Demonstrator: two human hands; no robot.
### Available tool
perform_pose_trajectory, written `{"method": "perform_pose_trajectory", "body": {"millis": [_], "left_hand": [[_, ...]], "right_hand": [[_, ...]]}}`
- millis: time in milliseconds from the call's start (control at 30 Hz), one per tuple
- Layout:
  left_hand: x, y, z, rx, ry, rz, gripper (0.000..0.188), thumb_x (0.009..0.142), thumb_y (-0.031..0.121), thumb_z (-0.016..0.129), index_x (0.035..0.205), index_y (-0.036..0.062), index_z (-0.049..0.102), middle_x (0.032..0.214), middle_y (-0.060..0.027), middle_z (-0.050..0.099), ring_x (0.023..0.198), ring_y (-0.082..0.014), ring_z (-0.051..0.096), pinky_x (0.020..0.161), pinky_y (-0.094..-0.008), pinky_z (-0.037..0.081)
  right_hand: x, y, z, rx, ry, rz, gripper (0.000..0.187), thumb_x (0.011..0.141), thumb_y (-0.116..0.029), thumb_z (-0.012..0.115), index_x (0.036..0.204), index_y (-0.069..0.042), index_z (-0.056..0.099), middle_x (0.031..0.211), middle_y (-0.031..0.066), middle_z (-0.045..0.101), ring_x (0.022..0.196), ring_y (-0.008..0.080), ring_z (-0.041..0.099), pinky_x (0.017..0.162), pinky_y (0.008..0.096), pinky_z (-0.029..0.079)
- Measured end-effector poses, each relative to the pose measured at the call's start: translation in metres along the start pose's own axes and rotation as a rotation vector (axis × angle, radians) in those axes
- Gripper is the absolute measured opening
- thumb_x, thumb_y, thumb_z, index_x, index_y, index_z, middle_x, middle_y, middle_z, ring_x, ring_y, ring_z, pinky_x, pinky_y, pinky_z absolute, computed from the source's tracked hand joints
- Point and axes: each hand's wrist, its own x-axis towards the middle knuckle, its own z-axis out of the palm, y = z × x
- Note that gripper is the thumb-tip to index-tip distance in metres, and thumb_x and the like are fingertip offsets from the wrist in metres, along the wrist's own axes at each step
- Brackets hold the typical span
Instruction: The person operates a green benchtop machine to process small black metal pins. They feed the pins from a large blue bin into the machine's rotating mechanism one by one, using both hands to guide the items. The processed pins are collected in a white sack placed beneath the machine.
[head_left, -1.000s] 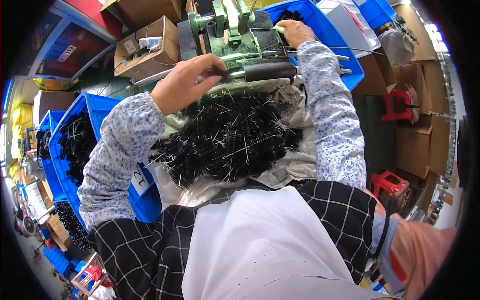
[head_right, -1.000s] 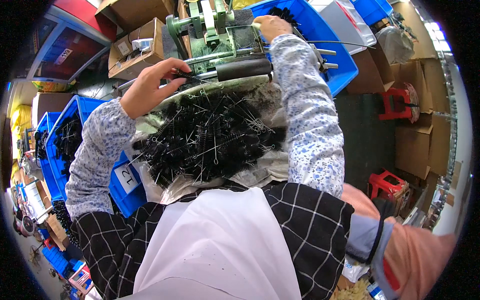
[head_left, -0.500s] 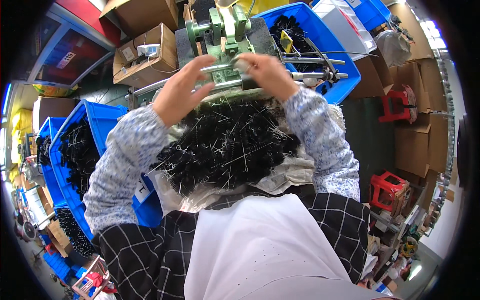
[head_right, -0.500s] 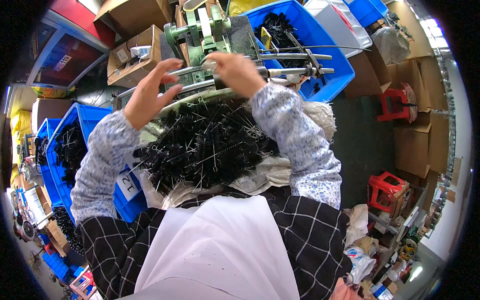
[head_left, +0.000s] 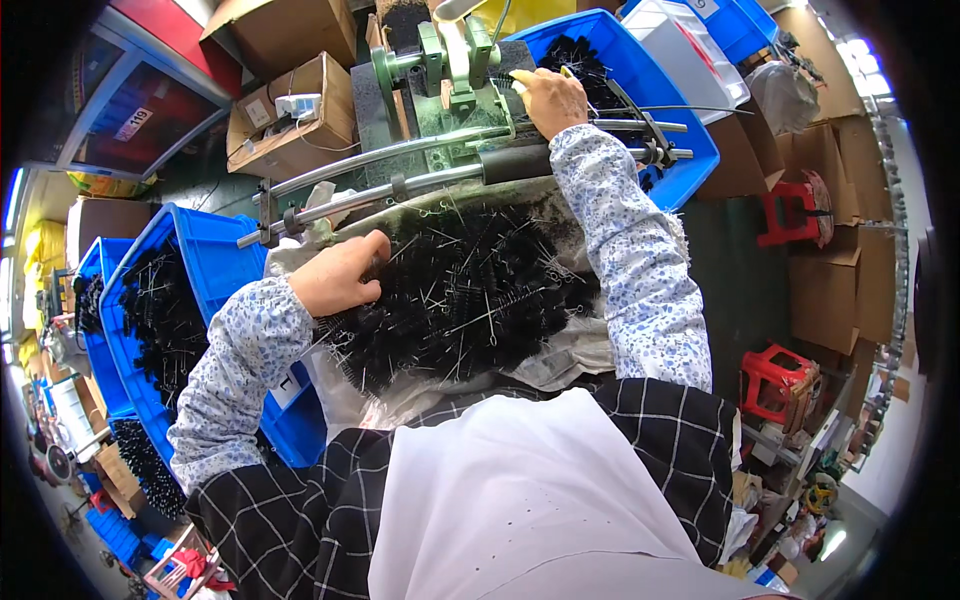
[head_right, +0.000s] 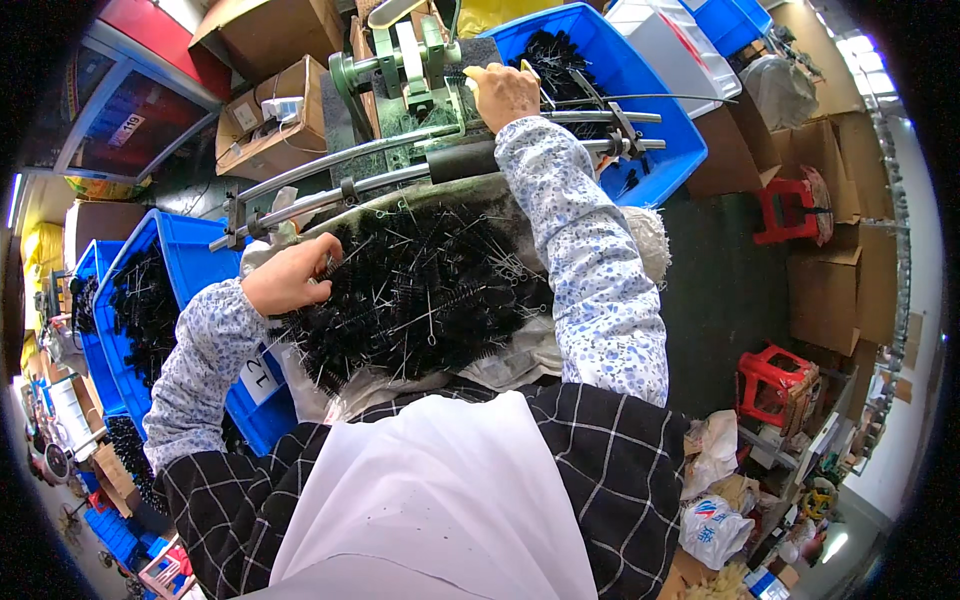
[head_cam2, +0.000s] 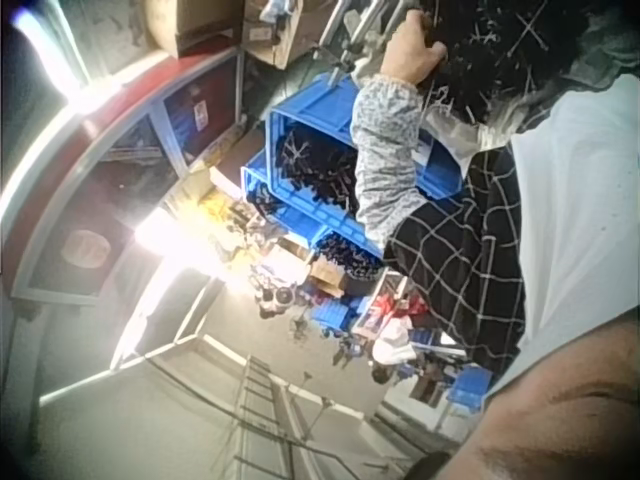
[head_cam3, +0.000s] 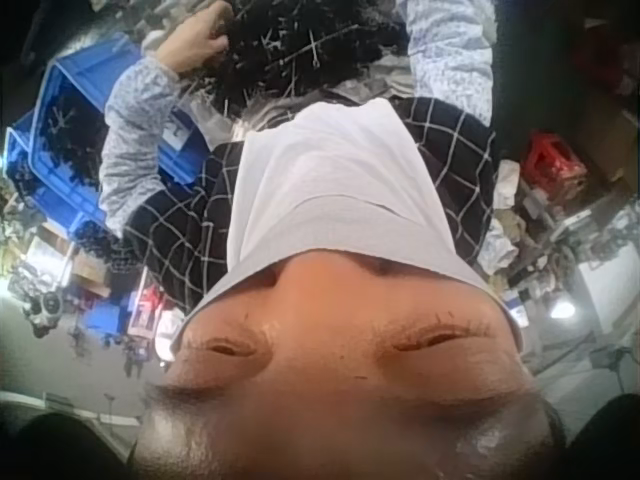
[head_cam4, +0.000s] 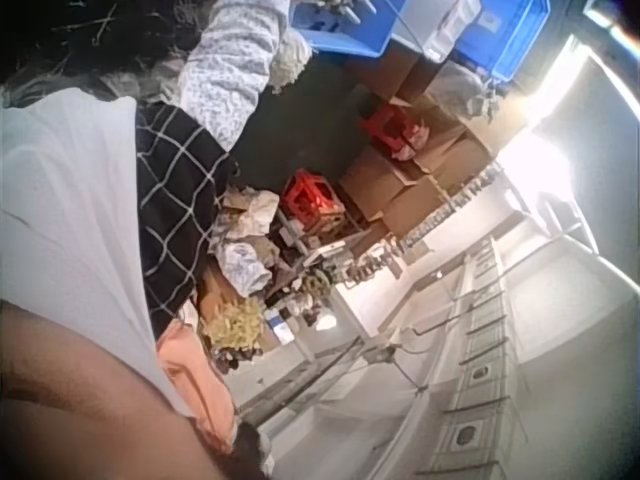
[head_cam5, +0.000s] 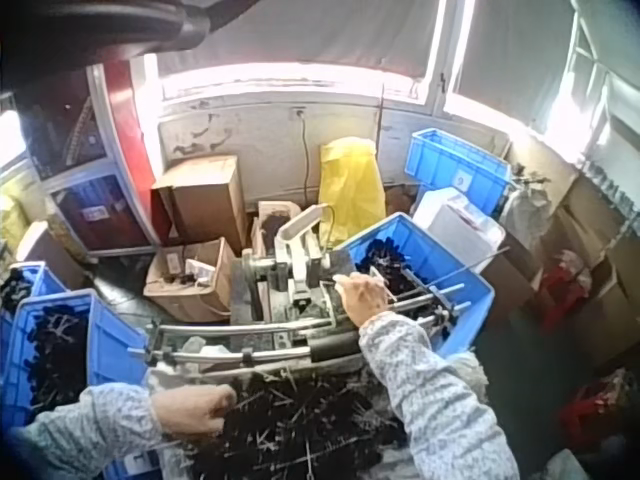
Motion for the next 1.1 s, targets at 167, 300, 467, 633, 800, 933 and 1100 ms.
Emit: {"method": "perform_pose_trajectory", "body": {"millis": [167,300,467,633,800,933,1100], "left_hand": [[0.0,0.005,-0.006,0.031,0.164,0.138,0.029,0.074,0.009,0.061,0.1,0.0032,0.05,0.095,-0.0139,0.049,0.086,-0.0255,0.053,0.076,-0.0326,0.043],[0.008,0.03,-0.032,0.009,0.274,0.203,0.023,0.074,0.006,0.062,0.095,0.0027,0.053,0.086,-0.0092,0.054,0.078,-0.0203,0.055,0.07,-0.0292,0.045],[-0.001,0.046,-0.053,-0.136,0.373,0.174,0.029,0.076,0.005,0.066,0.102,0.004,0.053,0.089,-0.0046,0.059,0.067,-0.008,0.051,0.064,-0.0238,0.045],[0.002,0.042,-0.056,-0.173,0.377,0.167,0.031,0.078,0.006,0.066,0.105,0.0043,0.051,0.091,-0.0051,0.06,0.068,-0.0077,0.051,0.066,-0.0234,0.045],[0.007,0.047,-0.058,-0.164,0.341,0.158,0.032,0.078,0.007,0.066,0.106,0.0045,0.05,0.091,-0.005,0.06,0.07,-0.0077,0.052,0.068,-0.0241,0.045],[0.014,0.044,-0.056,-0.173,0.386,0.219,0.029,0.078,0.008,0.065,0.103,0.0035,0.051,0.087,-0.0061,0.06,0.068,-0.0111,0.052,0.066,-0.0256,0.045],[0.009,0.04,-0.06,-0.153,0.418,0.226,0.025,0.082,0.005,0.061,0.104,0.0008,0.051,0.093,-0.0051,0.057,0.08,-0.0099,0.054,0.074,-0.025,0.046]], "right_hand": [[0.007,0.011,0.011,0.046,0.029,-0.038,0.022,0.083,-0.019,0.055,0.102,-0.023,0.066,0.086,0.003,0.065,0.084,0.0214,0.06,0.081,0.0381,0.044],[0.01,0.014,0.012,-0.004,-0.074,0.009,0.024,0.085,-0.019,0.052,0.103,-0.027,0.066,0.096,-0.0022,0.065,0.093,0.0188,0.054,0.087,0.0359,0.039],[-0.005,0.012,-0.004,-0.104,-0.004,0.108,0.044,0.077,-0.037,0.063,0.112,-0.01,0.058,0.102,0.0072,0.056,0.097,0.0248,0.052,0.084,0.0388,0.039],[-0.011,0.01,0.005,0.008,0.009,0.106,0.036,0.078,-0.025,0.059,0.11,-0.009,0.058,0.101,0.0112,0.061,0.101,0.0284,0.054,0.083,0.0445,0.042],[0.0,-0.036,0.015,0.086,0.061,0.076,0.024,0.075,-0.02,0.057,0.094,-0.007,0.062,0.084,0.0119,0.064,0.082,0.029,0.061,0.073,0.0416,0.048],[0.004,-0.065,0.015,-0.029,0.057,0.084,0.02,0.076,-0.022,0.054,0.088,-0.009,0.063,0.082,0.0095,0.064,0.082,0.0265,0.061,0.07,0.0419,0.044],[0.001,-0.043,0.006,-0.032,0.025,0.094,0.017,0.075,-0.022,0.058,0.086,-0.01,0.063,0.085,0.0086,0.065,0.09,0.0257,0.06,0.074,0.0418,0.042]]}}
